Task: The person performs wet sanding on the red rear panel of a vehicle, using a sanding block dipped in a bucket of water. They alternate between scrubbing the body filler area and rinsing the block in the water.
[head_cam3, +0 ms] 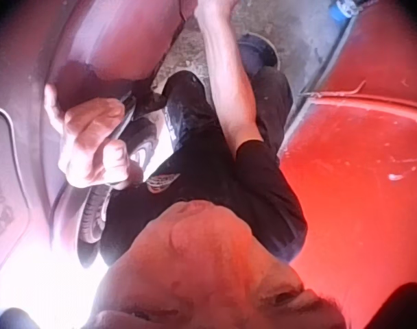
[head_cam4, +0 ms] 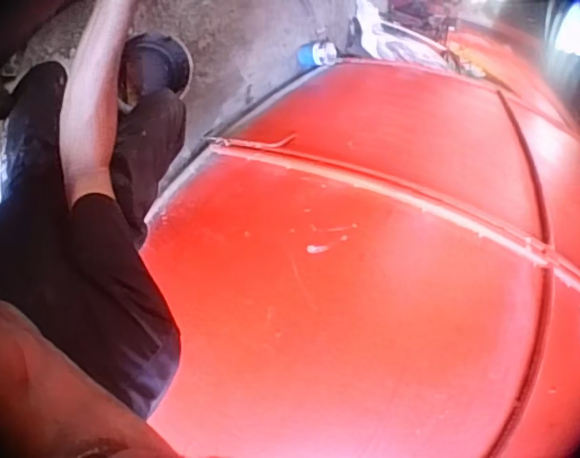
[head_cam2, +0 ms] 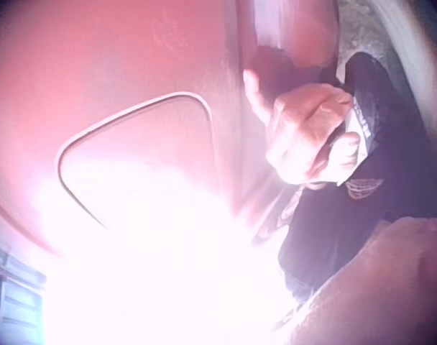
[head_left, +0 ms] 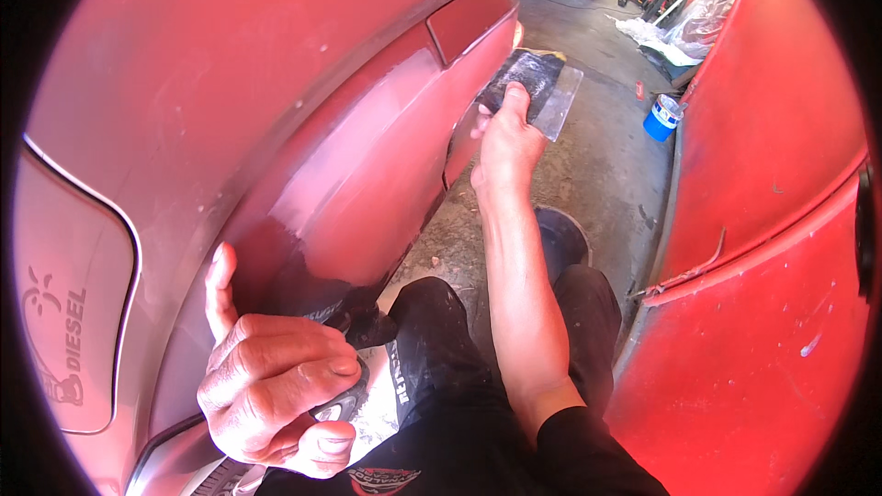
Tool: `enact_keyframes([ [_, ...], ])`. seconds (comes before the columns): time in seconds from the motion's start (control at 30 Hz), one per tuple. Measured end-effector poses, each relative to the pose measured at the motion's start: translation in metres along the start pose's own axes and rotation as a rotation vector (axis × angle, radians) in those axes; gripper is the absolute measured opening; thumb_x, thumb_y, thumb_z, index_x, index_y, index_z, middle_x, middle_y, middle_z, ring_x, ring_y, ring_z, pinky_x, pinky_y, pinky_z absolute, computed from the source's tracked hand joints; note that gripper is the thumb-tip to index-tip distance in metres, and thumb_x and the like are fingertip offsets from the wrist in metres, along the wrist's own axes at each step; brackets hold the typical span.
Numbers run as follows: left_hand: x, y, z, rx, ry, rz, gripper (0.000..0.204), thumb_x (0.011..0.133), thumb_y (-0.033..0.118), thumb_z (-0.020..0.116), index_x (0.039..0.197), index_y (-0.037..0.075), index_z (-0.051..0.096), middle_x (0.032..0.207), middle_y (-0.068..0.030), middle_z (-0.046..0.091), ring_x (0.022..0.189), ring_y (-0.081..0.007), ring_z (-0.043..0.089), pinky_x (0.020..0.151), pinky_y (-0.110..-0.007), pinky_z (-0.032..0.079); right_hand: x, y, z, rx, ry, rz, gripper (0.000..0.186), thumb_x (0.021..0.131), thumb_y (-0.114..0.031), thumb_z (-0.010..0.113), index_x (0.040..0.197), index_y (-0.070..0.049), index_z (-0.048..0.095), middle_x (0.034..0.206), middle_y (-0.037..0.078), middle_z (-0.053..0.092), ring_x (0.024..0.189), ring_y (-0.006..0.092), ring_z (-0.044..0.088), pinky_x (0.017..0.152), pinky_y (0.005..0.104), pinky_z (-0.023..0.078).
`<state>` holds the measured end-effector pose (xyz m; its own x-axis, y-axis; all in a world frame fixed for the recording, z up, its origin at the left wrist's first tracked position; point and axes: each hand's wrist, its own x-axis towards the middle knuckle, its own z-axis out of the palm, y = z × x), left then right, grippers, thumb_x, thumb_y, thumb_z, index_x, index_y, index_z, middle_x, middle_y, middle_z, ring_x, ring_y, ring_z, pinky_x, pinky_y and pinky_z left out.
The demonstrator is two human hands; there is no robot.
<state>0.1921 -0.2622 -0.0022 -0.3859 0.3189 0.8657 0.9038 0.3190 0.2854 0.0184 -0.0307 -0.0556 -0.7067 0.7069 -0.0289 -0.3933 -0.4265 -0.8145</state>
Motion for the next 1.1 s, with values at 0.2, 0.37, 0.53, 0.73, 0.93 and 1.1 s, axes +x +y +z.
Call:
enact_keyframes([
  [0.2, 0.0, 0.001, -0.004, -0.022, 0.002, -0.007, 0.036, 0.095, 0.041, 0.073, 0.091, 0.005, 0.072, 0.074, -0.0054, 0.069, 0.067, -0.0199, 0.071, 0.122, -0.068, 0.021, -0.033, 0.016, -0.001, 0.1, -0.017, 0.038, 0.033, 0.106, -0.033, 0.057, 0.101, -0.001, 0.067, 0.083, 0.006, 0.068, 0.064, 0.0116, 0.058, 0.057, 0.03, 0.047],
  [0.37, 0.0, 0.007, -0.011, -0.016, 0.037, -0.019, 0.036, 0.095, 0.041, 0.074, 0.091, 0.006, 0.072, 0.075, -0.005, 0.069, 0.067, -0.0192, 0.071, 0.122, -0.068, 0.02, -0.023, 0.005, 0.014, 0.019, -0.009, 0.173, 0.039, 0.103, -0.038, 0.062, 0.106, 0.0, 0.067, 0.093, 0.007, 0.07, 0.071, 0.0146, 0.063, 0.06, 0.0307, 0.051],
  [0.53, -0.003, 0.002, -0.005, -0.071, 0.014, -0.021, 0.036, 0.096, 0.04, 0.073, 0.091, 0.005, 0.072, 0.075, -0.0062, 0.069, 0.067, -0.0203, 0.071, 0.122, -0.068, 0.02, -0.032, 0.011, -0.012, 0.057, -0.027, 0.098, 0.034, 0.104, -0.036, 0.062, 0.109, -0.003, 0.066, 0.087, 0.005, 0.067, 0.068, 0.0137, 0.061, 0.057, 0.0315, 0.05],
  [0.73, -0.006, 0.007, -0.019, -0.052, 0.008, -0.041, 0.036, 0.097, 0.041, 0.072, 0.092, 0.004, 0.071, 0.077, -0.0047, 0.068, 0.069, -0.0199, 0.071, 0.123, -0.069, 0.018, -0.047, 0.013, 0.004, 0.036, 0.019, 0.284, 0.033, 0.103, -0.034, 0.062, 0.109, -0.002, 0.066, 0.089, 0.006, 0.068, 0.066, 0.0135, 0.059, 0.055, 0.0308, 0.049],
  [0.93, -0.012, 0.007, -0.025, -0.096, -0.01, -0.026, 0.041, 0.103, 0.042, 0.059, 0.086, 0.005, 0.063, 0.073, -0.0102, 0.063, 0.061, -0.0209, 0.066, 0.121, -0.075, 0.015, -0.006, 0.007, -0.002, 0.053, -0.035, 0.198, 0.038, 0.099, -0.039, 0.068, 0.1, -0.001, 0.066, 0.085, 0.005, 0.067, 0.065, 0.0104, 0.06, 0.058, 0.0302, 0.052],
  [1.1, -0.01, 0.003, -0.027, -0.134, -0.017, -0.032, 0.035, 0.099, 0.038, 0.069, 0.095, 0.004, 0.069, 0.08, -0.0075, 0.067, 0.07, -0.0224, 0.072, 0.123, -0.071, 0.013, -0.048, 0.013, -0.006, 0.057, -0.073, 0.183, 0.033, 0.103, -0.036, 0.062, 0.109, -0.003, 0.064, 0.087, 0.005, 0.068, 0.066, 0.0109, 0.059, 0.058, 0.0288, 0.049],
])
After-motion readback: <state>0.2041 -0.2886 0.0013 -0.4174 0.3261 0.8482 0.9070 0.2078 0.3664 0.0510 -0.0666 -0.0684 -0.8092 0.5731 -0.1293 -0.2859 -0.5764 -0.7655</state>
